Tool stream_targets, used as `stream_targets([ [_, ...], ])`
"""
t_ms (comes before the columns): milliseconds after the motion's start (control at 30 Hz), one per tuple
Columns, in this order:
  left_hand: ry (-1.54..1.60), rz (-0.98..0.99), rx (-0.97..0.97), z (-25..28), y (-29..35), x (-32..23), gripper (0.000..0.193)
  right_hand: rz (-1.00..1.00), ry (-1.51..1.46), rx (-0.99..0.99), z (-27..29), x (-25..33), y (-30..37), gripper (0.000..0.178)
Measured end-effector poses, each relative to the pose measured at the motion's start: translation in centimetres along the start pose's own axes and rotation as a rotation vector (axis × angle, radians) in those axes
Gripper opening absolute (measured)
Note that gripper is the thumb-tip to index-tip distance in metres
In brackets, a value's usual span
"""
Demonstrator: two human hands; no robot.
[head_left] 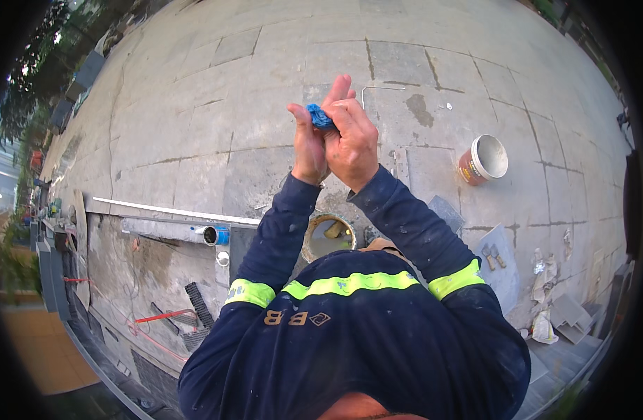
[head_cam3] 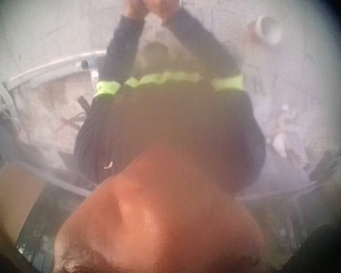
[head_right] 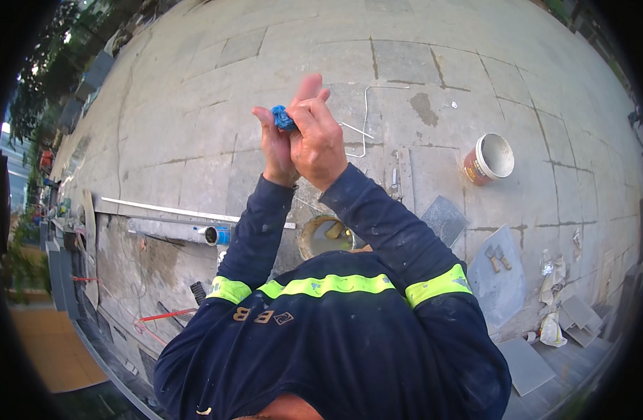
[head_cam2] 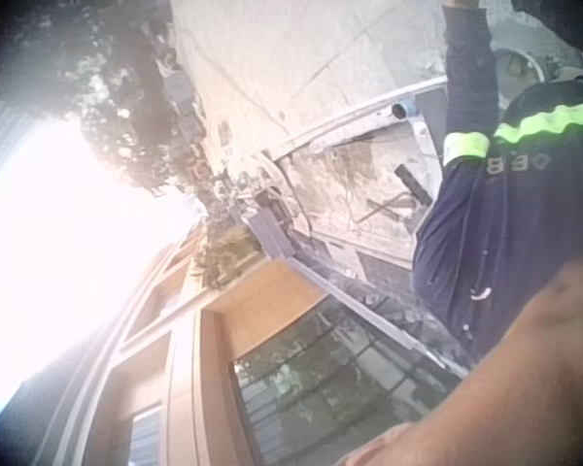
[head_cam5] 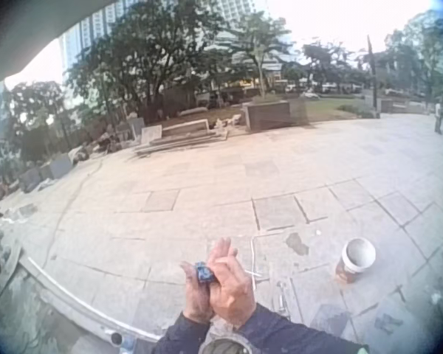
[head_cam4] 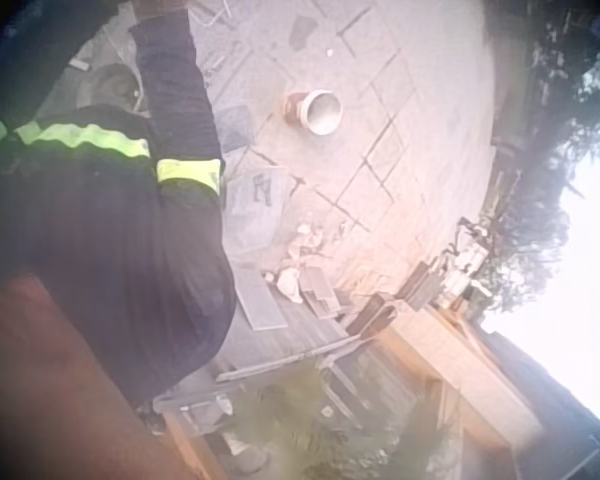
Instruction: The person uses an angle grinder to smooth the edges of a stone tile, then hands the tile to a coworker. Afterward, the person cleans their hands with a blue cloth and a liquid from a bottle.
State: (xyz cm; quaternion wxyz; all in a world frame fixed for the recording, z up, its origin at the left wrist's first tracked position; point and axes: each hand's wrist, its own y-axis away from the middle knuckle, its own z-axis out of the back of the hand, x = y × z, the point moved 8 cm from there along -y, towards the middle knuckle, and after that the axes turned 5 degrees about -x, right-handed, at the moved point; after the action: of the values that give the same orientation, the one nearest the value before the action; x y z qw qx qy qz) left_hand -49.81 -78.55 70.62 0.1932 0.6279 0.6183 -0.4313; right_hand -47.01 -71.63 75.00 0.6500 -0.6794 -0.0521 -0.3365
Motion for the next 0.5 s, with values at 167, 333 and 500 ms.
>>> stream_targets([
  [167,0.021,0.090,-0.065,-0.1,0.6,0.4,0.096,-0.028,-0.005,-0.065,0.1,-0.9,-2.4,0.017],
  [333,0.136,0.078,-0.056,0.1,0.5,-0.6,0.079,-0.107,-0.121,-0.032,0.0,0.6,-4.1,0.012],
  [500,0.151,0.053,-0.087,0.4,1.0,-1.2,0.069,-0.053,-0.127,0.026,-1.0,2.4,-1.6,0.017],
])
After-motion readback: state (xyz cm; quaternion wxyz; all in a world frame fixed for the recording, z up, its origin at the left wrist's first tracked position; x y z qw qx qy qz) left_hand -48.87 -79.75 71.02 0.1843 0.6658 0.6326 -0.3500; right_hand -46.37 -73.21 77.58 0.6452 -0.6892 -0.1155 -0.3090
